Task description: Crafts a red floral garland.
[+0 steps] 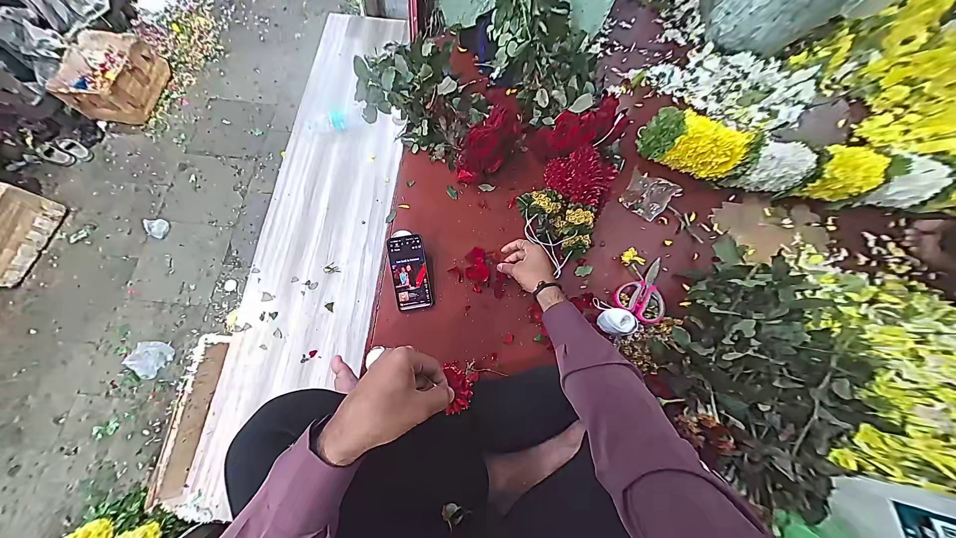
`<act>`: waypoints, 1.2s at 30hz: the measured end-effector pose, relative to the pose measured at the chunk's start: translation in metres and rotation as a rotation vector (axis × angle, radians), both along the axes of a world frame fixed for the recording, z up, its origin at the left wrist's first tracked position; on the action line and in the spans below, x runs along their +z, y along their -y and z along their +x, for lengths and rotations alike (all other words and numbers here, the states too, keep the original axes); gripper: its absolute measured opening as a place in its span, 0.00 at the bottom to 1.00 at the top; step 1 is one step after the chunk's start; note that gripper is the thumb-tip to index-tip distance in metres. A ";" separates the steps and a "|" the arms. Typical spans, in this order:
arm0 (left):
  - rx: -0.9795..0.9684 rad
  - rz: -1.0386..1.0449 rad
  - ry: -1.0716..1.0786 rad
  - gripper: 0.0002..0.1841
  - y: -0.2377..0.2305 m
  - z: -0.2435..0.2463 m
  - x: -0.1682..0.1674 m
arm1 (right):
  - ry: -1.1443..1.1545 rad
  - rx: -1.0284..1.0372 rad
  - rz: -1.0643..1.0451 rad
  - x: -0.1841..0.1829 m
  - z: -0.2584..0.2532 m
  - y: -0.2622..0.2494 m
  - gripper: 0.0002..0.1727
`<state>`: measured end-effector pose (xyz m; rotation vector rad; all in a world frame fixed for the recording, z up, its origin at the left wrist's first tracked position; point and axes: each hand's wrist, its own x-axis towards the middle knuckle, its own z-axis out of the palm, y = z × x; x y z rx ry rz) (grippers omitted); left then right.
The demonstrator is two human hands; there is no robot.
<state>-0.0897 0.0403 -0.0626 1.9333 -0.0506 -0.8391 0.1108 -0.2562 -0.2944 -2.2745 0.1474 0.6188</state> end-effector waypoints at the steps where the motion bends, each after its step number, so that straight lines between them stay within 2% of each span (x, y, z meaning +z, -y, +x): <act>1: 0.012 -0.001 -0.015 0.10 0.000 0.000 0.002 | -0.004 -0.020 0.019 0.002 0.000 -0.001 0.27; 4: 0.056 -0.030 -0.057 0.09 -0.001 -0.001 0.006 | 0.005 -0.089 0.152 0.022 -0.006 -0.008 0.25; 8: 0.088 -0.048 -0.095 0.10 -0.002 -0.007 0.008 | 0.070 -0.127 0.445 0.094 -0.050 -0.020 0.15; 13: 0.211 -0.149 -0.158 0.18 -0.001 -0.011 0.004 | 0.028 -0.037 0.844 0.163 -0.106 -0.044 0.09; 17: 0.368 -0.300 -0.201 0.21 0.000 -0.007 0.007 | -0.016 0.071 0.971 0.202 -0.134 -0.052 0.12; 22: 0.529 -0.397 -0.158 0.21 0.006 -0.004 0.011 | 0.025 0.156 1.007 0.212 -0.150 -0.066 0.16; 28: 0.561 -0.438 -0.149 0.27 0.009 -0.003 0.007 | 0.054 0.132 0.932 0.208 -0.157 -0.076 0.20; 31: 0.576 -0.433 -0.142 0.26 0.010 -0.003 0.007 | 0.039 0.131 0.949 0.206 -0.156 -0.075 0.21; 36: 0.658 -0.448 -0.152 0.29 0.007 -0.002 0.008 | -0.090 0.295 1.088 0.197 -0.148 -0.067 0.34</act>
